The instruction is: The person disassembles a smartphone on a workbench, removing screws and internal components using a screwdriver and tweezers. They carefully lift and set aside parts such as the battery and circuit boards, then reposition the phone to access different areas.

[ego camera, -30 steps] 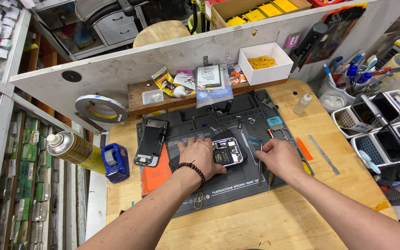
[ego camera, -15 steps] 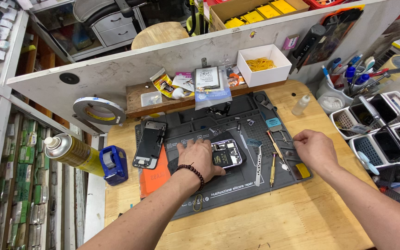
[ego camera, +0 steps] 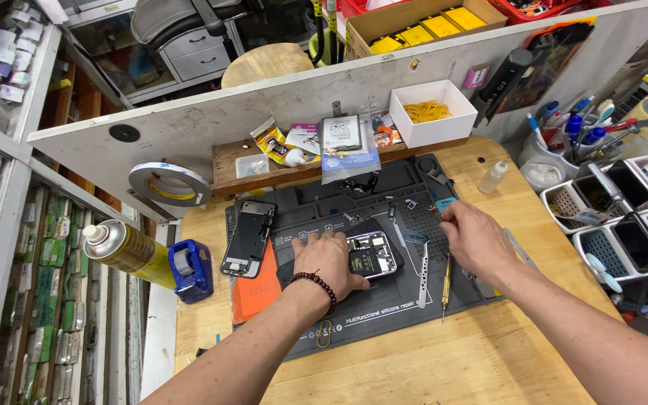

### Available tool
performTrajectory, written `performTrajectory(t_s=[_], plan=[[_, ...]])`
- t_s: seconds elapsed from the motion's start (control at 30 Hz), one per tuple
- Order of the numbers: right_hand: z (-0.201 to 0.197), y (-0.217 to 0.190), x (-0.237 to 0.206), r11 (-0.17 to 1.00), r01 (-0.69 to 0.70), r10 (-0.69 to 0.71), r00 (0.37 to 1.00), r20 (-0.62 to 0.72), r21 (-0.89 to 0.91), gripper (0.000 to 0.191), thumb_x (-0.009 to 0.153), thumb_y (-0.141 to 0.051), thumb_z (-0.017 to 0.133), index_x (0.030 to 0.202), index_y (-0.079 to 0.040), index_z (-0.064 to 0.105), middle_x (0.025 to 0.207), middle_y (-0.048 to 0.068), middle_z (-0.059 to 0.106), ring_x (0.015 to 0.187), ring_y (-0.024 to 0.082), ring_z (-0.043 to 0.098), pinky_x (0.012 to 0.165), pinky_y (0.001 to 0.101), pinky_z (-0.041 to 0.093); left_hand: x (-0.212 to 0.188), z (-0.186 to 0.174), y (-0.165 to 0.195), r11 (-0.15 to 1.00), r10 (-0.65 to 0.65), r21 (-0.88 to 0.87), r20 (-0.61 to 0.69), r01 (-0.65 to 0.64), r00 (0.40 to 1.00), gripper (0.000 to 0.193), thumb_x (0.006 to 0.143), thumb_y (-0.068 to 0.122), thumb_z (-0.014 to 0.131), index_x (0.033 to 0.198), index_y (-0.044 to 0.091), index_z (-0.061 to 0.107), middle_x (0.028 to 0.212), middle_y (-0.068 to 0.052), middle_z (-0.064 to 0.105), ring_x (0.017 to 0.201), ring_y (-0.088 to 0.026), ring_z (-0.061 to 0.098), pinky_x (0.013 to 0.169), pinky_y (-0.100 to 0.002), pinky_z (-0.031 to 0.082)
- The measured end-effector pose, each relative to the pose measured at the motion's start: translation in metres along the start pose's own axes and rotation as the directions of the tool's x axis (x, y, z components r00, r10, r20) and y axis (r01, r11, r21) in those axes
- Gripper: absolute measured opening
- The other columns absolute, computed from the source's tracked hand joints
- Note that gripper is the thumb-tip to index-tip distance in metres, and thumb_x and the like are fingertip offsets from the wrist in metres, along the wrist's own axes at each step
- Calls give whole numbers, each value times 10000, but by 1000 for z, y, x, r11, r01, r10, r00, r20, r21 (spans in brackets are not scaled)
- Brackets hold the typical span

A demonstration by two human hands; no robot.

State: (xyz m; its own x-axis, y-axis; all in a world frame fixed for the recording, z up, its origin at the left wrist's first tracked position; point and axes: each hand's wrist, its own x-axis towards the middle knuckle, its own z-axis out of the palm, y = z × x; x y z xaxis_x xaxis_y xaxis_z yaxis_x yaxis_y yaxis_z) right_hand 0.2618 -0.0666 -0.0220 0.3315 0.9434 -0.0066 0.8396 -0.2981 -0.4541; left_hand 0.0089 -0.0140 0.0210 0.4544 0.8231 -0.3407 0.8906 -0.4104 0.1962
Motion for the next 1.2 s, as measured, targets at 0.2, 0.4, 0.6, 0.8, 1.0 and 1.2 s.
performTrajectory(t_s=[0.2,0.4,0.6,0.8,1.0,1.2], plan=[[-12,-21,-17,957,191,-158,975,-158,218,188,954,-176,636,1108,-68,635,1004,135,758,956,323,728,808,412,562,0,0,1,1000,-6,-6,16,6,1000,847,655,526,931,1263,19,631,1339,-158,622,1336,-346,515,1158,-631,294],[-16,-41,-28,928,149,-108,985,-135,341,164,983,-188,617,1098,-71,623,986,88,780,920,258,766,769,368,584,-1,0,0,1000,3,-15,8,-3,1000,830,665,529,921,1257,22,637,1330,-154,631,1335,-344,517,1158,-641,291],[-20,-58,-33,909,77,-54,996,-67,410,270,947,-154,618,1182,-43,550,949,66,792,880,181,778,777,331,601,-1,-1,1,1000,-7,-11,36,7,999,865,668,535,924,1289,20,611,1330,-159,627,1341,-343,510,1166,-648,272],[-15,-51,-30,908,76,-45,995,-84,412,380,912,-184,674,1275,-80,632,888,81,773,810,183,748,737,324,584,-2,0,0,1000,-4,-31,23,5,1000,837,667,524,921,1269,24,623,1318,-151,637,1329,-338,522,1174,-651,261],[-29,17,6,968,-176,174,984,26,179,457,941,-259,659,1380,-133,640,847,129,774,780,260,752,751,390,565,-1,2,0,1000,5,-25,9,-4,1000,814,680,522,917,1250,15,629,1296,-159,646,1311,-345,533,1158,-657,276],[-8,46,2,983,-178,181,982,63,-48,528,857,-289,737,1350,-131,637,896,114,796,889,289,756,855,421,569,0,1,-1,1000,3,-22,35,-3,999,792,685,520,912,1235,18,643,1278,-158,665,1306,-343,544,1163,-639,291]])
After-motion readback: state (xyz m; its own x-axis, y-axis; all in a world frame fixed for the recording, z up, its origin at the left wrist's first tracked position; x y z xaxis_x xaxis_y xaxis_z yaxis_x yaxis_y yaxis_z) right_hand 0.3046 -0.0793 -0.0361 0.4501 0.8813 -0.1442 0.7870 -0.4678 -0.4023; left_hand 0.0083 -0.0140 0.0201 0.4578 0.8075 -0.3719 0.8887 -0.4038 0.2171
